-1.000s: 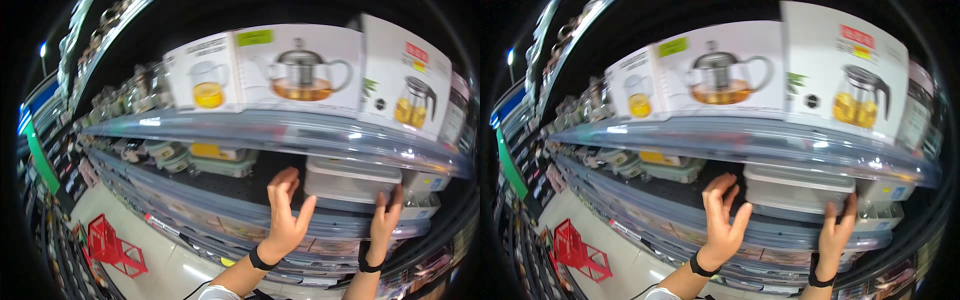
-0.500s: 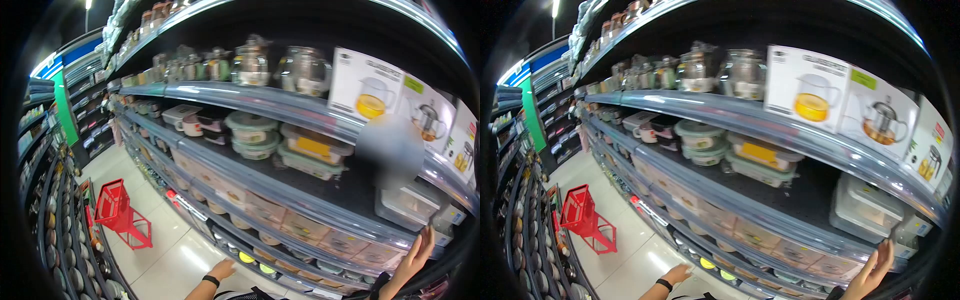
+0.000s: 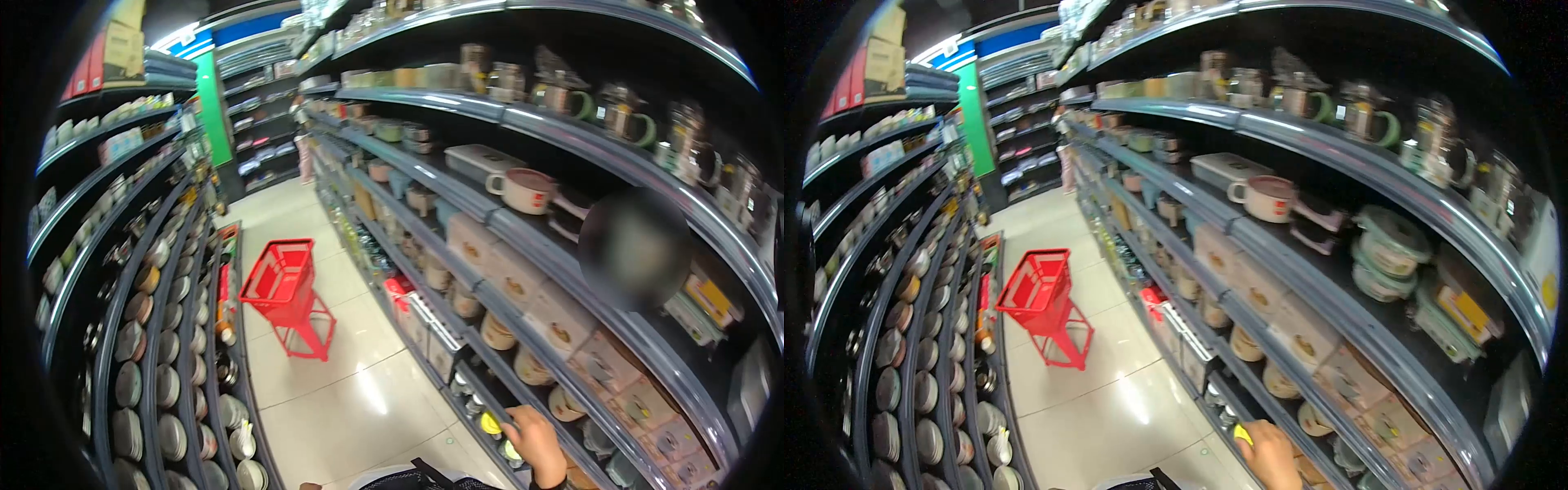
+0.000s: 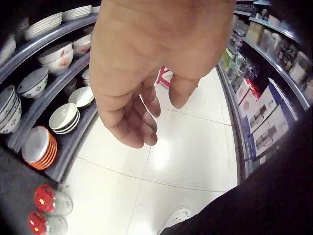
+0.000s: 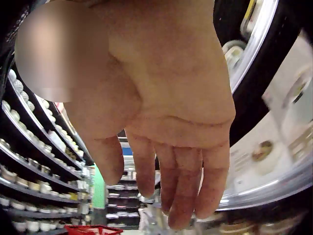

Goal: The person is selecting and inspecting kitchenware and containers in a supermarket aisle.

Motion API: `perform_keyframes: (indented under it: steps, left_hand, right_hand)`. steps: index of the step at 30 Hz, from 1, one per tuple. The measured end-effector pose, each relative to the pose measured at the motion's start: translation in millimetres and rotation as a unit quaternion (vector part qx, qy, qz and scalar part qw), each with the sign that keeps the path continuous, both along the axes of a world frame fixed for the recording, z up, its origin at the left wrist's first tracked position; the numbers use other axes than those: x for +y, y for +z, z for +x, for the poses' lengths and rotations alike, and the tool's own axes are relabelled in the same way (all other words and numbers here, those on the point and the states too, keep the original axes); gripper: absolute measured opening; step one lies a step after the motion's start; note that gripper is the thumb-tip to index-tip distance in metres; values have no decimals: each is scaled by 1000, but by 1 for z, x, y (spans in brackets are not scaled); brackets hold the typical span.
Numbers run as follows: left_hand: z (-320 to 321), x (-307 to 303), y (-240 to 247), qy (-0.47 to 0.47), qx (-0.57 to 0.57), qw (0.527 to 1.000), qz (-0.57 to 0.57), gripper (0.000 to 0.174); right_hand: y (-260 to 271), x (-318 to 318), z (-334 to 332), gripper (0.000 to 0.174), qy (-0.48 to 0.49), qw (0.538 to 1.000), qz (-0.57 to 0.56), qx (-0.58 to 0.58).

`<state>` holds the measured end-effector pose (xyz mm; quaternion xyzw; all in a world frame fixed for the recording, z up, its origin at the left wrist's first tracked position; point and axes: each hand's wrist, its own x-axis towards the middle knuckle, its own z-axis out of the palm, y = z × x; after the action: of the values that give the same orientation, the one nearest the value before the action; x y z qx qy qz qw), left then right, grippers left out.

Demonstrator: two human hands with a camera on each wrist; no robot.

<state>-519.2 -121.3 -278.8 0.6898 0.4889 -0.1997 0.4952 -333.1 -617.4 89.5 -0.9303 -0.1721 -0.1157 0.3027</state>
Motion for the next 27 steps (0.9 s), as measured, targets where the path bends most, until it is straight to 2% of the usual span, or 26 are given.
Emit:
perform_keyframes:
  steps: [2, 4, 5, 7, 8, 11, 15, 18, 22, 27]
  left_hand:
    - [-29, 20, -3, 125, 15, 991, -35, 19]
    - [-33, 16, -7, 96, -2, 995, -29, 30]
    - [-38, 24, -9, 109, 2, 994, -28, 30]
    - [-40, 30, -18, 56, -52, 997, -30, 38]
    - [-42, 34, -25, 51, -44, 997, -30, 36]
    - [-56, 26, -40, 141, -35, 989, -40, 32]
    - [-63, 4, -44, 203, 22, 975, -82, 31]
    - [-20, 25, -45, 201, 8, 977, -68, 32]
    - [91, 75, -39, 173, -36, 984, -37, 34]
    - [183, 107, -18, 153, -59, 986, -11, 38]
  right_hand:
    - [-3, 46, 24, 30, 70, 997, -15, 3]
    - [1, 77, 41, 32, 122, 992, -14, 2]
    - [5, 95, 49, 32, 144, 989, -12, 15]
    - [10, 119, 63, 32, 179, 983, -17, 34]
    - [7, 126, 70, 32, 190, 981, -23, 40]
    - [-3, 145, 97, 31, 226, 969, -52, 80]
    - [-20, 163, 146, 31, 240, 962, -82, 103]
    - [-35, 181, 196, 31, 254, 958, -77, 105]
    - [-50, 209, 278, 32, 275, 956, -56, 85]
    - [-43, 238, 378, 31, 278, 956, -43, 80]
